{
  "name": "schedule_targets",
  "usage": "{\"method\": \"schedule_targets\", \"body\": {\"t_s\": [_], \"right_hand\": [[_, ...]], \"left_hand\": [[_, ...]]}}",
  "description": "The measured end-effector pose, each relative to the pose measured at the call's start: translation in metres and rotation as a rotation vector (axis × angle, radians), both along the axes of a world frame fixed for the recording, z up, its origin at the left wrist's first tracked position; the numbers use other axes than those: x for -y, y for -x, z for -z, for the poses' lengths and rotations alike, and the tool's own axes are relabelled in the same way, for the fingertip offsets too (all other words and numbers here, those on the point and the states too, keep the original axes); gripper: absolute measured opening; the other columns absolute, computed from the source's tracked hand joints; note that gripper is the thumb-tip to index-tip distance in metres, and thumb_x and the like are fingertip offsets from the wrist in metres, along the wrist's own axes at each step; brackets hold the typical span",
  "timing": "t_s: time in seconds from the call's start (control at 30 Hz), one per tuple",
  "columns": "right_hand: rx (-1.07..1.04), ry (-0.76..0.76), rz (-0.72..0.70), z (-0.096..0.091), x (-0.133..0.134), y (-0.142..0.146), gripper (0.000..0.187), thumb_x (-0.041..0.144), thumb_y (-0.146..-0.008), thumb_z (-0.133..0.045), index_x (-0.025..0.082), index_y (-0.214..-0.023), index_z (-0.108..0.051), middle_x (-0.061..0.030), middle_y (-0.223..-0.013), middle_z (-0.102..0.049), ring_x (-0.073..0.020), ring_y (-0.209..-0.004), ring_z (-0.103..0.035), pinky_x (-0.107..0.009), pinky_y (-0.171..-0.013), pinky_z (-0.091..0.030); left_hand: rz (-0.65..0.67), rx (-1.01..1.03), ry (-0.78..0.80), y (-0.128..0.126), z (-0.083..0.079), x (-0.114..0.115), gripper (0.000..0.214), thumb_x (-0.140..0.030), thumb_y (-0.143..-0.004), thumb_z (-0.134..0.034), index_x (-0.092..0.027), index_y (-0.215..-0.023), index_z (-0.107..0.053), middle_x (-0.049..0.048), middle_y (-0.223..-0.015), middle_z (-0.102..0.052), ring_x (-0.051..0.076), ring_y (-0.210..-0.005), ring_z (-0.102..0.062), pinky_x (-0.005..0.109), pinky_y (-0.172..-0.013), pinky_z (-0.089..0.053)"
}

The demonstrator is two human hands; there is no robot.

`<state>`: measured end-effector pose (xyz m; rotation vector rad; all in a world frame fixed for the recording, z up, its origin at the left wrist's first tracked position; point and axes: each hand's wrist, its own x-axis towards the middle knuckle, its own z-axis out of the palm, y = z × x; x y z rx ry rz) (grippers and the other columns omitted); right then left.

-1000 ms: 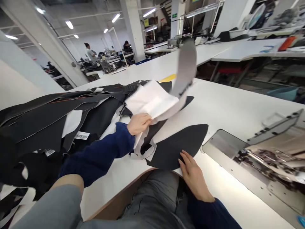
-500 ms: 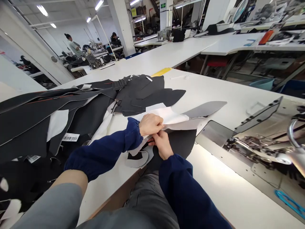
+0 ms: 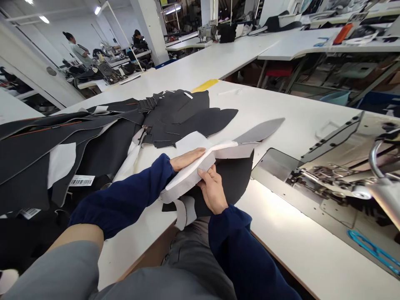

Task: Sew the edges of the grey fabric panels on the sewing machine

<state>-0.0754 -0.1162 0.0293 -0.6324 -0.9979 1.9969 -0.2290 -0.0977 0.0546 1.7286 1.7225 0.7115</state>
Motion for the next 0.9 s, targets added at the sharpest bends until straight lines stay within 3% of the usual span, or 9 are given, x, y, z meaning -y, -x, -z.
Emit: {"method": "schedule_targets", "body": {"t_s": [0.1,0.2,0.33,0.47,0.57,0.67,0.77,0.83,0.9], "right_hand": [[0.039,-0.131,-0.137,-0.002,-0.002,-0.004,0.021,0.04,-0.076,-0.068,0.019,-0.078,-0.071,-0.006,-0.11,-0.052,-0.0206,-0.095,-0.054,-0.034,-0.076,-0.052],[0.06,-0.296,-0.216,-0.007,-0.009,-0.002,0.018,0.037,-0.076,-0.068,0.02,-0.07,-0.07,-0.0054,-0.108,-0.054,-0.0233,-0.108,-0.051,-0.034,-0.085,-0.048],[-0.038,-0.367,-0.303,-0.027,-0.017,0.018,0.015,0.032,-0.07,-0.07,0.02,-0.062,-0.067,-0.0033,-0.102,-0.057,-0.0224,-0.102,-0.053,-0.034,-0.086,-0.045],[-0.193,-0.191,-0.389,-0.044,-0.014,0.038,0.012,0.03,-0.062,-0.067,0.02,-0.069,-0.064,0.0006,-0.074,-0.055,-0.0165,-0.071,-0.053,-0.032,-0.069,-0.047],[-0.104,-0.079,-0.228,-0.027,-0.008,0.032,0.023,0.027,-0.061,-0.063,0.021,-0.083,-0.06,0.0036,-0.071,-0.054,-0.013,-0.064,-0.049,-0.026,-0.057,-0.045],[0.151,-0.069,-0.065,0.011,0.002,0.005,0.026,0.018,-0.06,-0.058,0.02,-0.086,-0.056,0.0054,-0.069,-0.051,-0.009,-0.056,-0.043,-0.019,-0.045,-0.037],[0.221,0.053,-0.047,0.044,0.016,-0.024,0.048,0.016,-0.061,-0.053,0.021,-0.109,-0.054,0.0025,-0.082,-0.058,-0.0098,-0.059,-0.048,-0.018,-0.043,-0.04],[0.209,0.122,-0.035,0.055,0.023,-0.038,0.065,0.016,-0.063,-0.051,0.025,-0.127,-0.045,-0.0007,-0.097,-0.061,-0.0128,-0.069,-0.055,-0.02,-0.048,-0.047],[0.24,0.093,-0.039,0.058,0.026,-0.049,0.073,0.017,-0.068,-0.051,0.028,-0.138,-0.035,-0.0029,-0.109,-0.06,-0.016,-0.079,-0.059,-0.024,-0.053,-0.053]], "left_hand": [[0.046,0.254,0.091,-0.003,-0.015,-0.005,0.044,-0.043,-0.099,-0.025,-0.017,-0.103,-0.061,0.0044,-0.095,-0.067,0.015,-0.082,-0.061,0.025,-0.074,-0.048],[0.055,0.268,0.149,0.0,-0.038,-0.006,0.053,-0.054,-0.096,-0.029,-0.013,-0.088,-0.062,0.0036,-0.075,-0.065,0.014,-0.065,-0.058,0.026,-0.063,-0.046],[-0.051,-0.065,-0.156,0.003,-0.085,0.007,0.046,-0.048,-0.095,-0.037,-0.012,-0.08,-0.062,0.0022,-0.075,-0.059,0.014,-0.073,-0.056,0.025,-0.069,-0.044],[-0.055,-0.382,-0.398,0.001,-0.113,0.017,0.036,-0.039,-0.096,-0.038,-0.015,-0.103,-0.064,0.0034,-0.092,-0.054,0.019,-0.094,-0.056,0.03,-0.086,-0.044],[0.05,-0.477,-0.409,-0.002,-0.079,0.011,0.039,-0.033,-0.096,-0.035,-0.021,-0.129,-0.052,0.0071,-0.116,-0.051,0.022,-0.11,-0.05,0.037,-0.099,-0.04],[0.156,-0.461,-0.325,-0.014,-0.007,0.001,0.043,-0.029,-0.096,-0.032,-0.023,-0.137,-0.045,0.0101,-0.14,-0.038,0.026,-0.128,-0.037,0.04,-0.108,-0.032],[0.171,-0.496,-0.176,-0.038,0.057,-0.001,0.046,-0.033,-0.098,-0.026,-0.027,-0.142,-0.037,0.0076,-0.15,-0.029,0.027,-0.137,-0.027,0.048,-0.11,-0.028],[0.154,-0.569,-0.122,-0.054,0.078,0.002,0.047,-0.038,-0.099,-0.025,-0.032,-0.144,-0.032,0.005,-0.152,-0.028,0.029,-0.137,-0.025,0.055,-0.108,-0.025],[0.15,-0.636,-0.131,-0.062,0.083,0.004,0.047,-0.041,-0.098,-0.026,-0.033,-0.144,-0.031,0.0049,-0.149,-0.032,0.029,-0.132,-0.031,0.055,-0.106,-0.027]]}}
